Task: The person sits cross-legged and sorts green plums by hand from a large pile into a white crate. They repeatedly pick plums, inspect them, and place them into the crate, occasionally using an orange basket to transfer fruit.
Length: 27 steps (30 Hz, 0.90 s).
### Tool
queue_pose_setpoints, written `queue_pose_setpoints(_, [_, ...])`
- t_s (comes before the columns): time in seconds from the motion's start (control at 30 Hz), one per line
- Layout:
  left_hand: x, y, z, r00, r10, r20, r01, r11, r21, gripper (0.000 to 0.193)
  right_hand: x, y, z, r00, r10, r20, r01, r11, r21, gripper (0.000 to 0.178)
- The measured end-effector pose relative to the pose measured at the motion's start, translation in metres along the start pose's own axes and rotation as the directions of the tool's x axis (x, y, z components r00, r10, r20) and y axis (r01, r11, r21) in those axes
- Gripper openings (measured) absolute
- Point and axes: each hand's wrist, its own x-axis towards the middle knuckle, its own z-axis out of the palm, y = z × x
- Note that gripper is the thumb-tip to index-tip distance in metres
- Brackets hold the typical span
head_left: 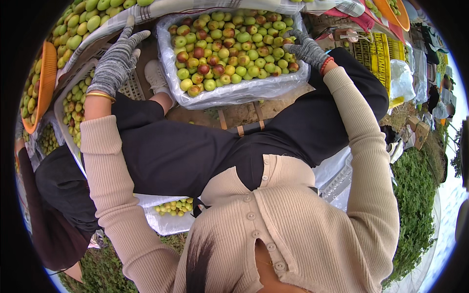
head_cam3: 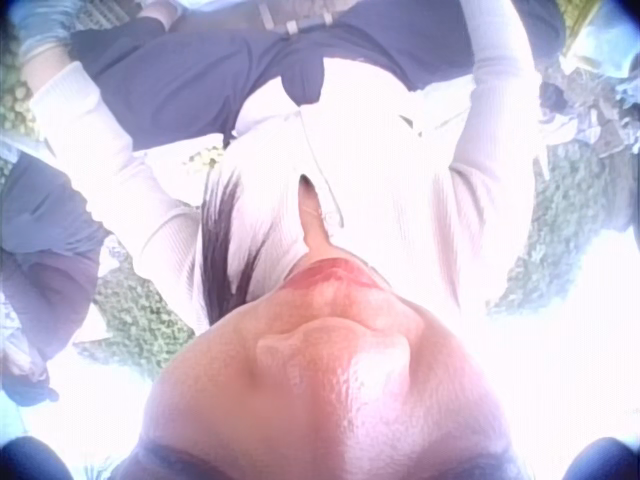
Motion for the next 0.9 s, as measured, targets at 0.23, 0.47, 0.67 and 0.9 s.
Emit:
queue_pose_setpoints(0.23, [0.001,-0.008,0.005,0.994,0.079,-0.076,-0.067,0.987,0.144,0.051,-0.022,-0.004,0.021,0.978,0.083,0.190,0.023,0.867,-0.497,0.043])
queue_pose_setpoints(0.47, [0.001,-0.005,0.002,1.000,0.025,-0.019,-0.025,0.999,-0.023,0.051,-0.020,-0.017,0.056,0.947,0.121,0.297,0.206,0.482,-0.852,0.033])
queue_pose_setpoints(0.67, [-0.003,0.007,-0.002,1.000,-0.017,-0.026,0.018,0.999,0.041,0.051,-0.012,-0.037,0.016,0.963,0.130,0.237,0.042,0.794,-0.607,0.045])
queue_pose_setpoints(0.9, [0.002,0.010,-0.006,0.997,-0.055,0.050,0.051,0.996,0.076,0.052,0.072,-0.096,0.048,1.000,-0.030,-0.006,0.027,0.966,-0.258,0.045])
